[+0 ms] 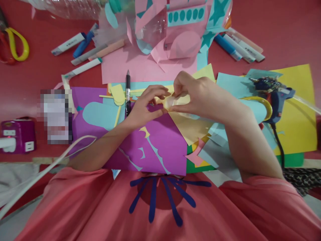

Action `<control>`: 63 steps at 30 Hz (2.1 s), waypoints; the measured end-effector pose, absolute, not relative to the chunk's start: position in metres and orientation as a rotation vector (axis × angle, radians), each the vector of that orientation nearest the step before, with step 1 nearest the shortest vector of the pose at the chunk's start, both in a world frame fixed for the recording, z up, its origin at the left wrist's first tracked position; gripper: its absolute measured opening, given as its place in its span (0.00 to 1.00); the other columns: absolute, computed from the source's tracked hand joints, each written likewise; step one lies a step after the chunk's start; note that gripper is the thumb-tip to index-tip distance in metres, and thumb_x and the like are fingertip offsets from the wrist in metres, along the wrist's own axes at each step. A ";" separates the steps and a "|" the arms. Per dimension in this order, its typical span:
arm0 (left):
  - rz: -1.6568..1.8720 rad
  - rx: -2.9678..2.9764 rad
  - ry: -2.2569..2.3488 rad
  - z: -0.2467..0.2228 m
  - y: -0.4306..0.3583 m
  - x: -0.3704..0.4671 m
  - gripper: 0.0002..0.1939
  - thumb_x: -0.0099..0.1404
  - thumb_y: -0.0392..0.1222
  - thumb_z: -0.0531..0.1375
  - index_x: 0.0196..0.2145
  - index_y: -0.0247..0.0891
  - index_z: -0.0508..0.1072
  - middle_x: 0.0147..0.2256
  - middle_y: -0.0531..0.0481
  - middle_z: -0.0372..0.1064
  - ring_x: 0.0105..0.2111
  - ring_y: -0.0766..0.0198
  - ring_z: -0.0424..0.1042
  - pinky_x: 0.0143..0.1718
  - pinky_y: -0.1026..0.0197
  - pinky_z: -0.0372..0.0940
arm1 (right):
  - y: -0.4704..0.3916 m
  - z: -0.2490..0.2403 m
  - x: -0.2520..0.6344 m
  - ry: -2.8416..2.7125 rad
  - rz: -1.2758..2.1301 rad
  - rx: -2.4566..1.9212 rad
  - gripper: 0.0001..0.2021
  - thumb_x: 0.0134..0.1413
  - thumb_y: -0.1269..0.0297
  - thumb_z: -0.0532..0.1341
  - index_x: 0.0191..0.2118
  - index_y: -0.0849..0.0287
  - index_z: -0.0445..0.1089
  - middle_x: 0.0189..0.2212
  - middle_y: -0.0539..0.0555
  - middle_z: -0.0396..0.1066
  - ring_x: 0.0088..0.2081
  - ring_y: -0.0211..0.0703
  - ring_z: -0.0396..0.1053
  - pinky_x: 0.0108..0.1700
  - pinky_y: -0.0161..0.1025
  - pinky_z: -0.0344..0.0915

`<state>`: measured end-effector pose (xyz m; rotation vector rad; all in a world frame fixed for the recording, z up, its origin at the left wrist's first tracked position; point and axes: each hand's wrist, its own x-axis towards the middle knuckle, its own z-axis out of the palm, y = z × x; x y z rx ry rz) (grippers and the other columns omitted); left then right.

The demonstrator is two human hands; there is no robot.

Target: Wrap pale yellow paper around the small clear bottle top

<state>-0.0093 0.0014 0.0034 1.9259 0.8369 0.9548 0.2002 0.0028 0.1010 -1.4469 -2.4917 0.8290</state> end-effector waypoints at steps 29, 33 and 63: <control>0.878 1.803 0.902 0.008 0.001 -0.013 0.28 0.58 0.67 0.65 0.46 0.45 0.67 0.45 0.50 0.72 0.41 0.64 0.74 0.43 0.60 0.71 | 0.007 0.111 0.242 -2.582 0.894 -1.498 0.26 0.53 0.52 0.68 0.57 0.48 0.65 0.48 0.56 0.79 0.44 0.58 0.78 0.40 0.46 0.69; 0.858 1.854 0.894 0.005 0.002 -0.012 0.31 0.58 0.68 0.65 0.50 0.45 0.70 0.49 0.48 0.74 0.47 0.60 0.75 0.49 0.57 0.71 | 0.009 0.115 0.235 -2.641 0.898 -1.522 0.26 0.51 0.54 0.70 0.56 0.51 0.69 0.50 0.59 0.79 0.46 0.61 0.77 0.43 0.49 0.70; 0.770 1.928 0.989 0.011 0.000 -0.012 0.29 0.59 0.56 0.70 0.56 0.46 0.74 0.54 0.47 0.76 0.53 0.54 0.76 0.57 0.51 0.70 | 0.014 0.101 0.217 -2.670 0.836 -1.447 0.30 0.48 0.50 0.68 0.57 0.53 0.70 0.54 0.59 0.76 0.53 0.62 0.73 0.47 0.50 0.68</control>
